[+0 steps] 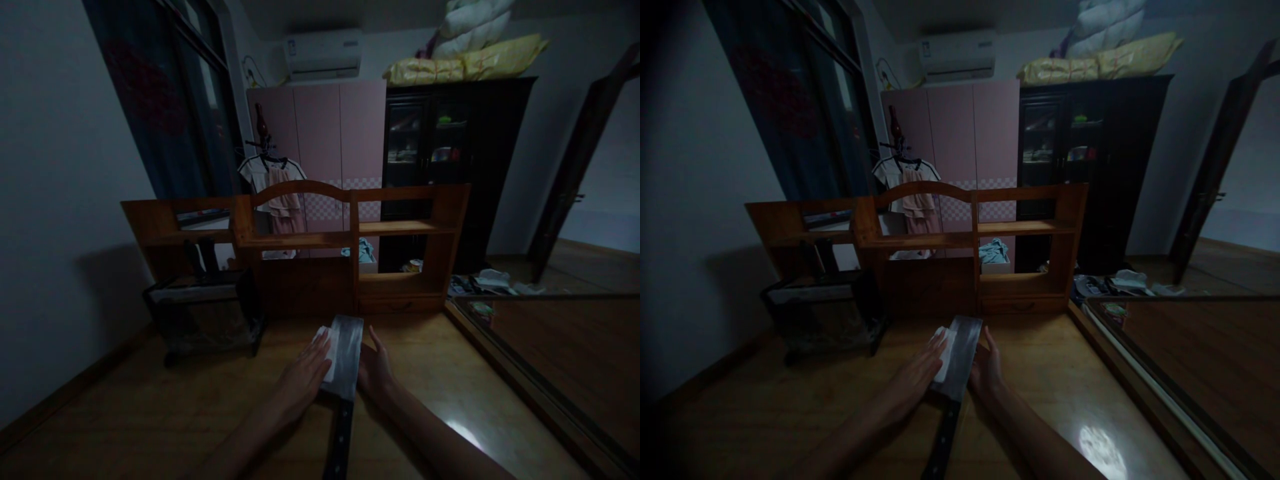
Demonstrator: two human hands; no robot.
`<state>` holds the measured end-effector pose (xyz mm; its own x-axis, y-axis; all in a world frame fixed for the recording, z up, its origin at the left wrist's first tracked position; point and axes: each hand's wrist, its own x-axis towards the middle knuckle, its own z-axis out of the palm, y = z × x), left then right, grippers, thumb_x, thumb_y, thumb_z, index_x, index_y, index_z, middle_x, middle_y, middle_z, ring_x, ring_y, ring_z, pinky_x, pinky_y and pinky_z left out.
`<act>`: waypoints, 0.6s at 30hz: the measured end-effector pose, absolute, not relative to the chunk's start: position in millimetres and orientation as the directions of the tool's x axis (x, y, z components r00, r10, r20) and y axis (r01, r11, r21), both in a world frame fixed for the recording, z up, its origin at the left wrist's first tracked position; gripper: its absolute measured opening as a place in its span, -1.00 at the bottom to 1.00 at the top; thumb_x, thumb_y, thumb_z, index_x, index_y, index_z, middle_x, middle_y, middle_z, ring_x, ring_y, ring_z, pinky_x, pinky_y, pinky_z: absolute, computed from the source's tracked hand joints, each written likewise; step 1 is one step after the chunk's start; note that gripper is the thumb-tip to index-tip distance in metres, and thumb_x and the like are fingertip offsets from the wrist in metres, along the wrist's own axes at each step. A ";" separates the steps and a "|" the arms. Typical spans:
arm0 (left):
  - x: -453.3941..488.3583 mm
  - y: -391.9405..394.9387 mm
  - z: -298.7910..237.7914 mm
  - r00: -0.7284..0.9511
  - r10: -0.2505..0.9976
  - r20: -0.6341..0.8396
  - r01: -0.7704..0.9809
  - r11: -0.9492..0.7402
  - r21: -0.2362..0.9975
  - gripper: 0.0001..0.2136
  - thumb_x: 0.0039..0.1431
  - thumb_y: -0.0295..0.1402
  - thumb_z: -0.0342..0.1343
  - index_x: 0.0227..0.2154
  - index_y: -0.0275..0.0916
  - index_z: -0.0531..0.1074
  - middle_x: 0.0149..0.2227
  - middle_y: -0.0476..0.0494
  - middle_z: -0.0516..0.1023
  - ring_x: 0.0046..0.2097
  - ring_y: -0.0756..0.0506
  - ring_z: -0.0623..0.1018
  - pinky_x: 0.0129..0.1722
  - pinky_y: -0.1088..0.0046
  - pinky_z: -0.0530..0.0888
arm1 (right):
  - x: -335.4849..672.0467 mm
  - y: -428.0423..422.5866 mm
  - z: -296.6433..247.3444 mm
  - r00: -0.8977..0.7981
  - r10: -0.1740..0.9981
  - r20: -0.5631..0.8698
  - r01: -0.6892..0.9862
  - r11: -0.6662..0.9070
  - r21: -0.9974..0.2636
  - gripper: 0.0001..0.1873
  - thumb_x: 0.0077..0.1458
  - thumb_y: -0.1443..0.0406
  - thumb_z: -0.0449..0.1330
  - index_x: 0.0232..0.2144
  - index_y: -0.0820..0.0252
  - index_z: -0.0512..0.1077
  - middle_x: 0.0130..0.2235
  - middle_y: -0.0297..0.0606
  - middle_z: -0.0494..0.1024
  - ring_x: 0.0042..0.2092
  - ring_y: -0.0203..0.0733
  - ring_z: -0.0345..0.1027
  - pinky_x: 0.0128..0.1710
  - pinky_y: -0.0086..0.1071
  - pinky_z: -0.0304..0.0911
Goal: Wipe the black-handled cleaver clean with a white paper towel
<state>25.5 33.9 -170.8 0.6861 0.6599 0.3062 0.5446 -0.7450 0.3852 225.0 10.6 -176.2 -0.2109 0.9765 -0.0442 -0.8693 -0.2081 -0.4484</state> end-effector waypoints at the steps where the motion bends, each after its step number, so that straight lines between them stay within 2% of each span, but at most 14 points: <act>1: 22.7 28.9 -169.7 0.694 0.657 0.293 0.544 -0.746 0.384 -0.53 0.43 -0.19 -0.33 0.35 -0.06 -0.10 0.39 0.00 -0.18 0.39 -0.09 -0.11 0.36 0.15 0.02 | 224.7 10.2 -175.8 -0.208 0.977 -0.042 -0.869 -0.204 -0.450 -0.50 0.18 0.00 0.06 -0.24 0.34 0.50 -0.26 0.00 0.62 -0.15 0.09 0.52 -0.13 -0.08 0.38; 11: 25.1 -21.5 -154.5 0.801 0.572 0.177 0.475 -0.787 0.393 -0.51 0.42 -0.17 -0.33 0.35 0.06 -0.26 0.39 0.10 -0.28 0.39 -0.11 -0.12 0.36 0.12 0.01 | 225.6 9.1 -176.1 -0.182 0.980 -0.083 -0.872 -0.200 -0.446 -0.57 0.16 0.01 0.09 -0.36 0.28 0.49 -0.35 -0.05 0.62 -0.19 0.08 0.52 -0.14 -0.08 0.38; 15: 39.7 -24.1 -144.6 0.840 0.516 0.167 0.420 -0.814 0.401 -0.52 0.43 -0.18 -0.35 0.35 0.05 -0.24 0.39 0.10 -0.27 0.39 -0.10 -0.12 0.36 0.15 0.02 | 228.1 9.5 -178.9 -0.113 0.975 -0.191 -0.839 -0.196 -0.507 -0.56 0.12 -0.01 0.13 -0.43 0.28 0.48 -0.46 -0.11 0.59 -0.31 0.03 0.53 -0.19 -0.13 0.40; 18: 49.6 -20.8 -140.8 0.879 0.453 0.146 0.371 -0.844 0.388 -0.53 0.43 -0.19 -0.38 0.35 0.00 -0.23 0.39 0.07 -0.26 0.39 -0.10 -0.12 0.36 0.17 0.02 | 230.6 9.9 -181.6 -0.052 0.962 -0.269 -0.801 -0.201 -0.564 -0.55 0.09 -0.03 0.16 -0.39 0.28 0.49 -0.49 -0.15 0.59 -0.39 -0.01 0.52 -0.23 -0.14 0.41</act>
<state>49.6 -20.8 -140.8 0.8793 0.4534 0.1457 0.3710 -0.8439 0.3876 230.6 9.9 -181.6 -0.0515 0.9618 -0.2689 -0.8011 -0.2006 -0.5639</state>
